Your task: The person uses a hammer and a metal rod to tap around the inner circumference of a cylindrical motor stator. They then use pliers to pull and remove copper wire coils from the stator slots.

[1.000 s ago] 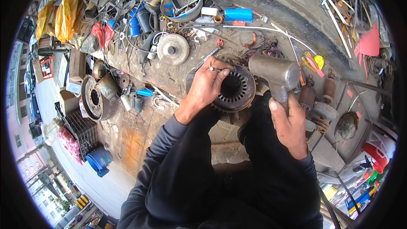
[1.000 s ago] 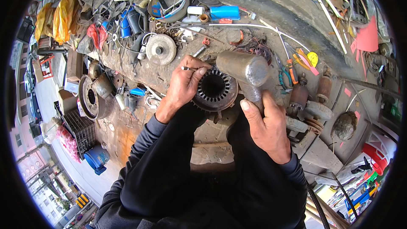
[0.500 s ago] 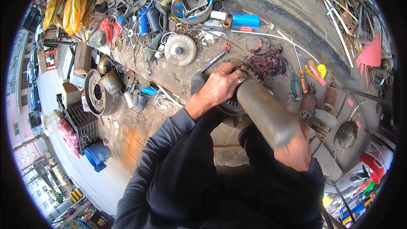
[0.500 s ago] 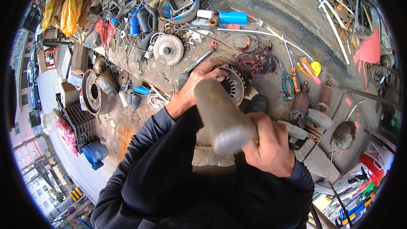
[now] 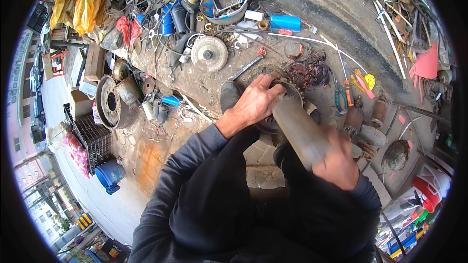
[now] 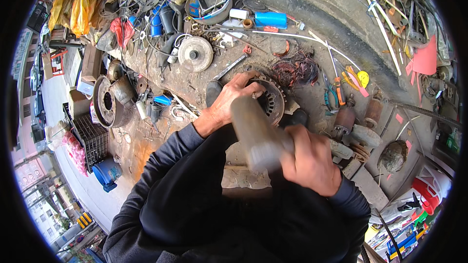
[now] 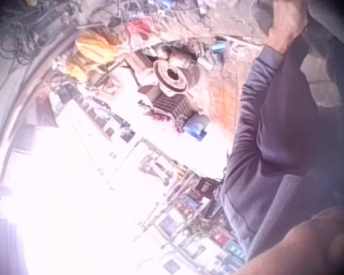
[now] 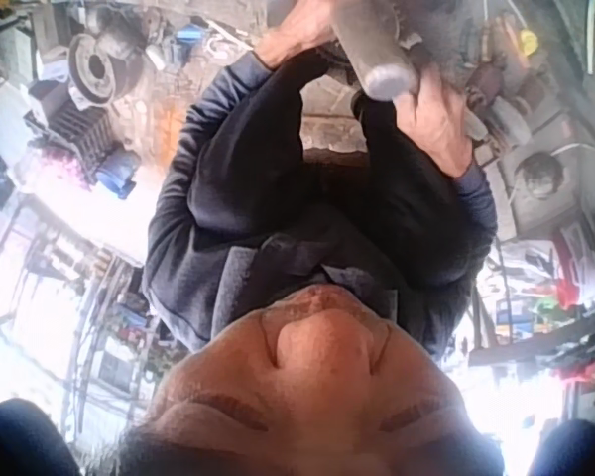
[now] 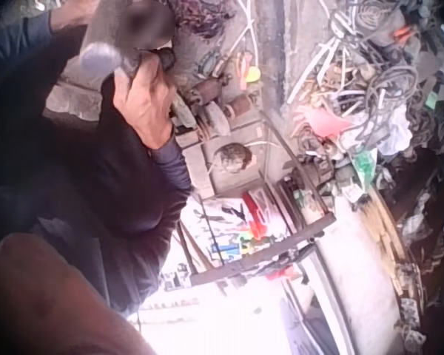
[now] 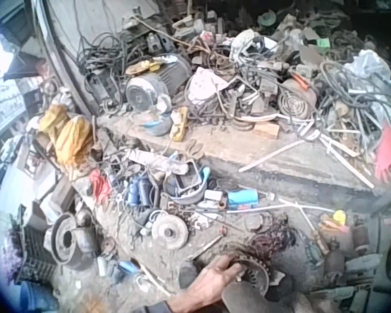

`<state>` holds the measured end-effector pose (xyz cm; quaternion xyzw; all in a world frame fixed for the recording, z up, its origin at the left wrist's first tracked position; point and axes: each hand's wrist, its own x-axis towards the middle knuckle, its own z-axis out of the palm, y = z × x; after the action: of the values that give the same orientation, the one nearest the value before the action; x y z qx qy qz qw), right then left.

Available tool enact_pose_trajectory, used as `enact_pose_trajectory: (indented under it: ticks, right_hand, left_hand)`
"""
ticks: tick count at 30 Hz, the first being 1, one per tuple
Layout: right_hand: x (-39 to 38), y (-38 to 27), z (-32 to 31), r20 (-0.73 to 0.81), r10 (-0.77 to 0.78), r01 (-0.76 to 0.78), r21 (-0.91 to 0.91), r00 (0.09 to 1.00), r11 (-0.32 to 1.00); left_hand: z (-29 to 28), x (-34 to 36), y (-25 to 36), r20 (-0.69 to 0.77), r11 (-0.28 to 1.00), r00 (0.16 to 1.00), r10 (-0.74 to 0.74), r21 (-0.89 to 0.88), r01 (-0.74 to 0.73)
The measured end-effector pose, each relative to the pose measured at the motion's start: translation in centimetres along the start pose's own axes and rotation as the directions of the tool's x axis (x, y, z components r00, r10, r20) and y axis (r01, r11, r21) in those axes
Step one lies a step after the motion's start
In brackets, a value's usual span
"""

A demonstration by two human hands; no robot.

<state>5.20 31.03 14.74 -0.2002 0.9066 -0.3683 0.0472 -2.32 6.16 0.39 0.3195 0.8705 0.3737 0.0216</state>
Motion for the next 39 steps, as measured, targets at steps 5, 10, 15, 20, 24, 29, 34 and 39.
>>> enact_pose_trajectory:
  ticks: [5,10,15,20,24,29,34,39]
  right_hand:
    - [0.3,0.9,-0.4,0.074,0.261,-0.258,-0.041,0.963,0.965]
    - [-1.0,0.9,-0.1,-0.093,-0.170,0.166,-0.048,0.981,0.985]
    - [0.5,1.8,1.5,0.114,0.196,-0.195,-0.021,0.974,0.981]
    - [-0.1,0.9,1.5,-0.035,0.280,-0.257,0.298,0.959,0.919]
    - [-1.2,3.0,2.5,-0.100,0.347,-0.295,0.344,0.932,0.891]
    - [-2.2,8.0,6.9,-0.230,0.581,-0.472,0.392,0.781,0.790]
    - [-1.1,12.3,12.4,-0.407,0.683,-0.525,0.441,0.606,0.728]
    - [0.6,12.9,14.5,-0.445,0.726,-0.363,0.654,0.525,0.664]
  left_hand:
    - [0.4,-0.2,0.0,-0.068,1.000,0.998,0.014,0.014,-0.013]
    - [1.0,-0.8,-0.5,0.021,1.000,1.000,-0.003,-0.020,0.004]
    - [1.0,-0.2,-0.4,0.000,1.000,1.000,0.013,0.010,-0.013]
    - [0.2,0.3,0.4,-0.031,0.985,0.998,-0.061,-0.161,0.056]
    - [-0.8,0.1,0.7,-0.018,0.986,0.998,-0.061,-0.154,0.057]
    - [-0.4,0.2,0.2,-0.005,0.990,0.998,-0.067,-0.121,0.066]
    - [0.5,0.5,-0.6,-0.071,0.991,0.997,-0.022,-0.134,0.013]
    - [0.8,0.0,-1.3,-0.148,0.992,0.989,-0.021,-0.129,0.002]
